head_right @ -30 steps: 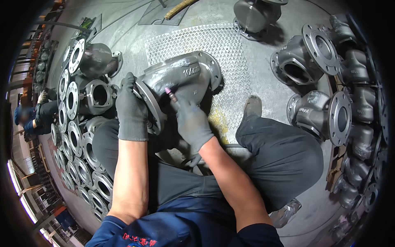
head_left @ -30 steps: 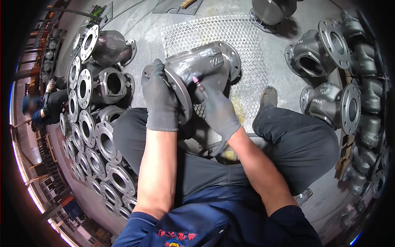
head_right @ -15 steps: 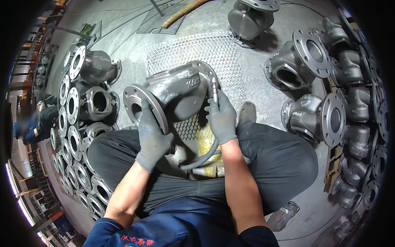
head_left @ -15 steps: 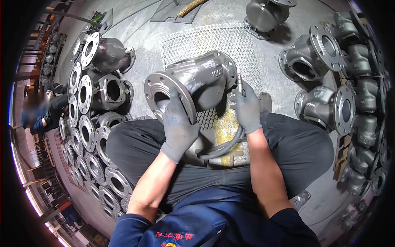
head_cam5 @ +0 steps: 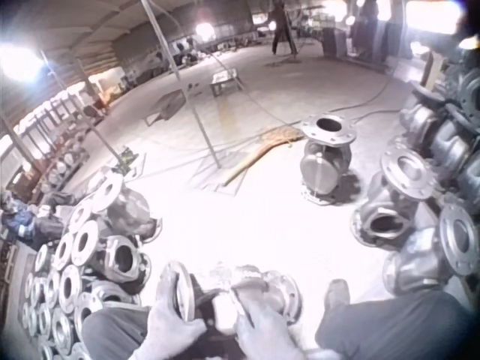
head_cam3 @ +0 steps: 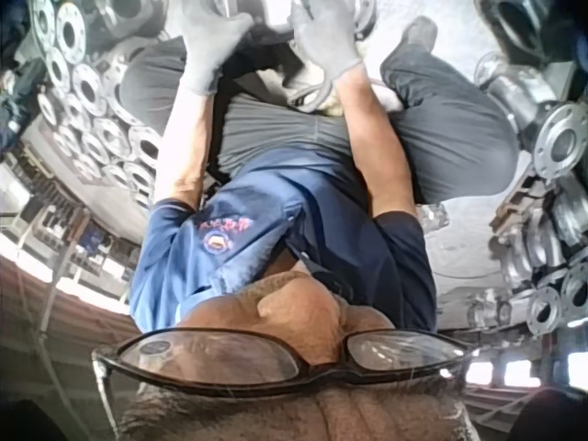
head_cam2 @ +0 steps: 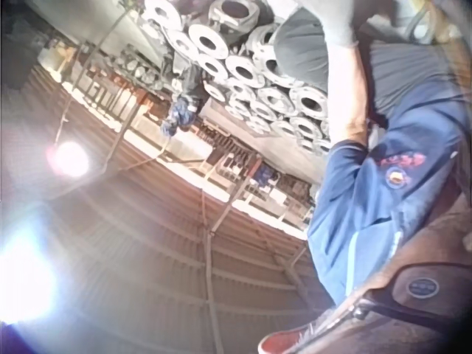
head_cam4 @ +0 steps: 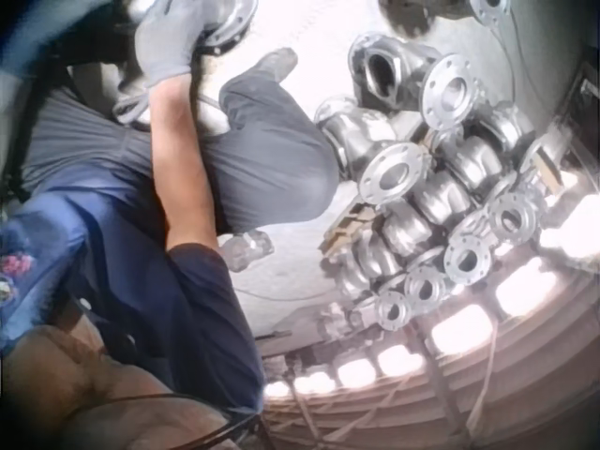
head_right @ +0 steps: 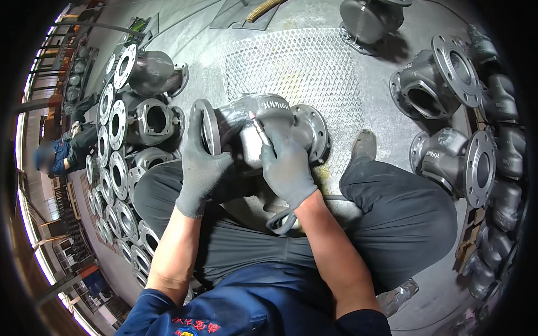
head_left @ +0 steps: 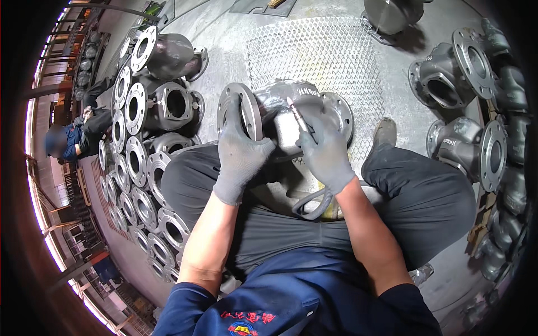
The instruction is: The recorder uses a handheld die grinder to smooth surfaces and deburr edges on cast metal valve components on a factory floor.
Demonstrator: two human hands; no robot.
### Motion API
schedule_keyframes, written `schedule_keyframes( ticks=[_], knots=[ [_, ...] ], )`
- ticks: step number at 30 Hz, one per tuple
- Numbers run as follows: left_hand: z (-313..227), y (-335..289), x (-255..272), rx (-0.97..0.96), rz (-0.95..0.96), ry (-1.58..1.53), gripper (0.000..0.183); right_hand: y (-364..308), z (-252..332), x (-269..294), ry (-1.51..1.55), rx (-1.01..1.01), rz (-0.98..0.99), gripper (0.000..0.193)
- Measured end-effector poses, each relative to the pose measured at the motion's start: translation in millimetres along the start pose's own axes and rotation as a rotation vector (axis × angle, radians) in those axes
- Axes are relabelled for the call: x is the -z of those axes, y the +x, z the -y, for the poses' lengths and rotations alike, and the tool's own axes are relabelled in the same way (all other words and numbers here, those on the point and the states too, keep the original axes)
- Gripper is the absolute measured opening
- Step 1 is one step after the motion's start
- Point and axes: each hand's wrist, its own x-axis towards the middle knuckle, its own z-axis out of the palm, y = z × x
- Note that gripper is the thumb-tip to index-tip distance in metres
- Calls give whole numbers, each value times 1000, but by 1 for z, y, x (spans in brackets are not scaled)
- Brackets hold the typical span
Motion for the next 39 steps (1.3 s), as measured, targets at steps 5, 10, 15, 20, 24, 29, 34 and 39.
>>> schedule_keyframes(
  ticks=[5,10,15,20,24,29,34,39],
  knots=[
    [8,7,0,-45,-47,10,103,13,-8,11,22,-52,1,35],
    [7,31,9,64,60,-76,102,73,-7,66,-220,113,397,35],
    [11,38,11,-33,57,-22,102,140,28,73,-644,132,786,22],
    [8,36,11,-47,133,43,103,174,41,65,-733,372,879,33],
    [6,35,9,-117,118,57,101,188,48,61,-774,428,916,25],
    [5,34,8,-96,163,24,100,191,60,65,-794,447,916,16],
    [0,31,6,-61,189,-1,100,187,49,72,-892,402,934,17],
    [3,31,5,-108,161,37,100,178,64,69,-900,390,947,22]
  ],
)
